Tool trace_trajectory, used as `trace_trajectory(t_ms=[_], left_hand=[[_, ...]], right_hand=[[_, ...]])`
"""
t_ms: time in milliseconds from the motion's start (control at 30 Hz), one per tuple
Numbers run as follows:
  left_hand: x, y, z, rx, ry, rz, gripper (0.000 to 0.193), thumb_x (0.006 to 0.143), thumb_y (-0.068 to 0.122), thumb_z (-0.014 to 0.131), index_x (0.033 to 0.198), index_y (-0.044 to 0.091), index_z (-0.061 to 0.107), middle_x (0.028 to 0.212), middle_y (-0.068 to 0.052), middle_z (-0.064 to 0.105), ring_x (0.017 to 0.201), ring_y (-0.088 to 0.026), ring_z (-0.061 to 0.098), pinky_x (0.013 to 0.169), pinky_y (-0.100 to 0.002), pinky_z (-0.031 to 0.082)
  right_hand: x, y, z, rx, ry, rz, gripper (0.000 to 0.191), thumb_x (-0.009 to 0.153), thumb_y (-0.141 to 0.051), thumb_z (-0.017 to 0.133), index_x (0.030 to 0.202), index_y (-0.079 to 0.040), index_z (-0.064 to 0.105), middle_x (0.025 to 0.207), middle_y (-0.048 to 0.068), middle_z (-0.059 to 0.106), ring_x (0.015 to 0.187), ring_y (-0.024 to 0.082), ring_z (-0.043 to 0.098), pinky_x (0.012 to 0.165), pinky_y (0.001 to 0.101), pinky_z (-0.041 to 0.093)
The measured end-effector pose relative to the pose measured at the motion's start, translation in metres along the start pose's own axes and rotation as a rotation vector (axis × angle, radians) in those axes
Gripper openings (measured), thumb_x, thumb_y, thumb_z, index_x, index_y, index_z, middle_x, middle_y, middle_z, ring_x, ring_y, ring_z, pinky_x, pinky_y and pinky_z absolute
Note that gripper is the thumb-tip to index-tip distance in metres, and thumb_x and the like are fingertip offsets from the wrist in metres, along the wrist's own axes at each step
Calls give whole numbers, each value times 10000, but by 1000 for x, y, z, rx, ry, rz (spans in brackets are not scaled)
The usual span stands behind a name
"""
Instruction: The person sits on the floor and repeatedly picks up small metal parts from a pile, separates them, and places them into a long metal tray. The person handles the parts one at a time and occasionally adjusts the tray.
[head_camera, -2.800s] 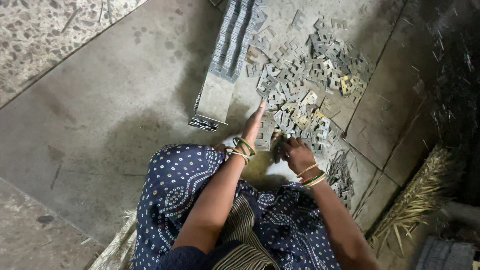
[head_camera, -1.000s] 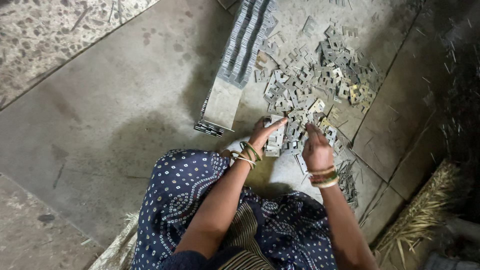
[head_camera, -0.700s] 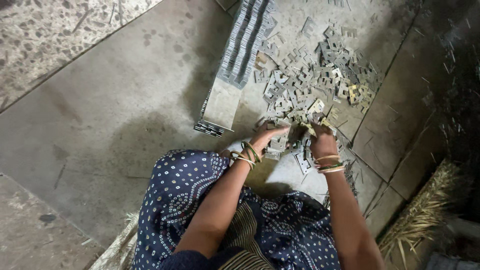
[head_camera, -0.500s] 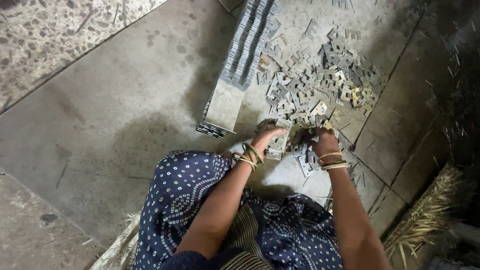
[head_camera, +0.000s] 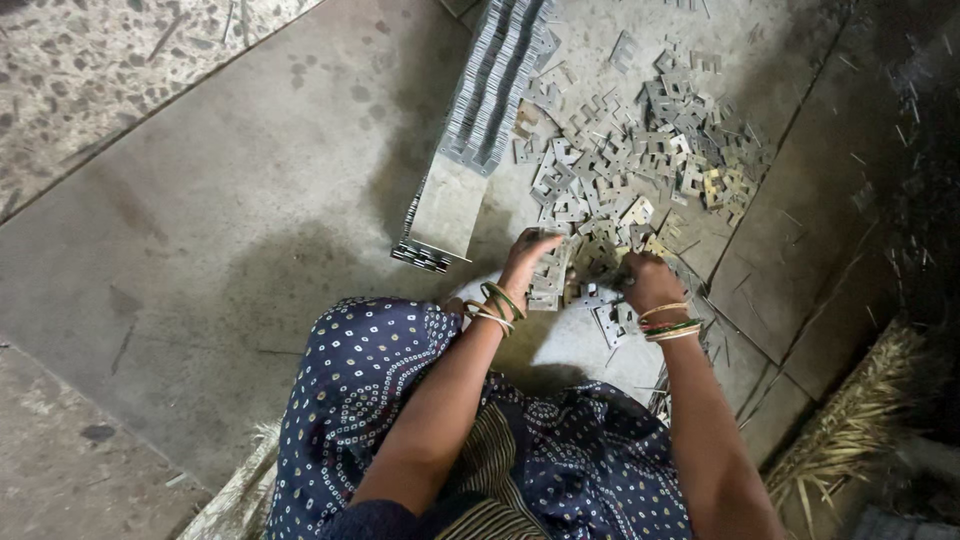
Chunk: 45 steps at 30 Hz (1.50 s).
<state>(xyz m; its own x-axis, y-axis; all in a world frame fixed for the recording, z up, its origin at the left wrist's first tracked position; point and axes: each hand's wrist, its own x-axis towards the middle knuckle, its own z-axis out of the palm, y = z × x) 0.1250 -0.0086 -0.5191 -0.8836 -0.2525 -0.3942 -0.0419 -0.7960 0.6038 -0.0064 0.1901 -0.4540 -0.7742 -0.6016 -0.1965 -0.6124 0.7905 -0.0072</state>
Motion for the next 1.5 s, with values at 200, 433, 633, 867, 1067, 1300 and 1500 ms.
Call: trace_trajectory(t_ms=[200, 433, 633, 867, 1067, 1300, 1500], left_hand=[[6, -7, -2, -242, -89, 23, 263, 854, 231, 756, 1023, 60, 651, 805, -59, 678, 628, -176, 679, 549, -366, 602], [10, -17, -4, -50, -16, 156, 385, 802, 169, 823, 1124, 63, 639, 954, -27, 734, 847, -127, 706, 768, -334, 578], [9, -16, -4, -17, -119, 196, 412, 797, 102, 820, 1165, 45, 646, 990, -73, 773, 919, -172, 744, 866, -336, 600], [12, -21, -7, -41, -146, 235, 430, 797, 62, 809, 1191, 18, 642, 1003, -76, 756, 902, -175, 735, 858, -357, 603], [9, -16, -11, -43, -143, 156, 542, 787, 134, 826, 1259, 36, 579, 1020, -99, 772, 936, -199, 763, 908, -362, 614], [6, -8, -8, -204, -61, 109, 494, 906, 446, 800, 1208, 78, 667, 1034, 19, 653, 941, -113, 613, 834, -300, 490], [1, 3, -2, -235, -34, -1, 428, 862, 525, 710, 1117, 182, 687, 999, 71, 680, 907, -43, 652, 799, -256, 527]], right_hand=[[-5, -7, -23, 277, 143, -84, 232, 803, -170, 847, 938, -2, 760, 905, 197, 761, 773, 333, 734, 723, 447, 576], [-9, -14, -37, 1375, -40, 268, 140, 880, -1, 754, 1008, 22, 702, 935, 98, 768, 821, 180, 726, 720, 317, 601], [-6, -28, -25, 1524, -82, 315, 192, 889, 0, 745, 1069, 30, 686, 997, 136, 766, 854, 202, 733, 762, 334, 610], [-23, -49, -26, 1416, -128, 408, 273, 859, -31, 733, 1129, 8, 716, 985, 132, 766, 827, 223, 735, 750, 352, 606], [-29, -59, -18, 1650, -133, 489, 278, 830, 26, 738, 1102, -15, 700, 954, 98, 754, 833, 213, 718, 755, 352, 601], [-47, -75, -43, 1410, 191, 205, 152, 852, 47, 705, 979, -35, 686, 934, 109, 776, 845, 189, 745, 751, 299, 625], [-47, -109, -66, 439, 777, -663, 128, 893, 46, 744, 951, -52, 685, 1048, 112, 766, 1001, 215, 744, 826, 308, 632]])
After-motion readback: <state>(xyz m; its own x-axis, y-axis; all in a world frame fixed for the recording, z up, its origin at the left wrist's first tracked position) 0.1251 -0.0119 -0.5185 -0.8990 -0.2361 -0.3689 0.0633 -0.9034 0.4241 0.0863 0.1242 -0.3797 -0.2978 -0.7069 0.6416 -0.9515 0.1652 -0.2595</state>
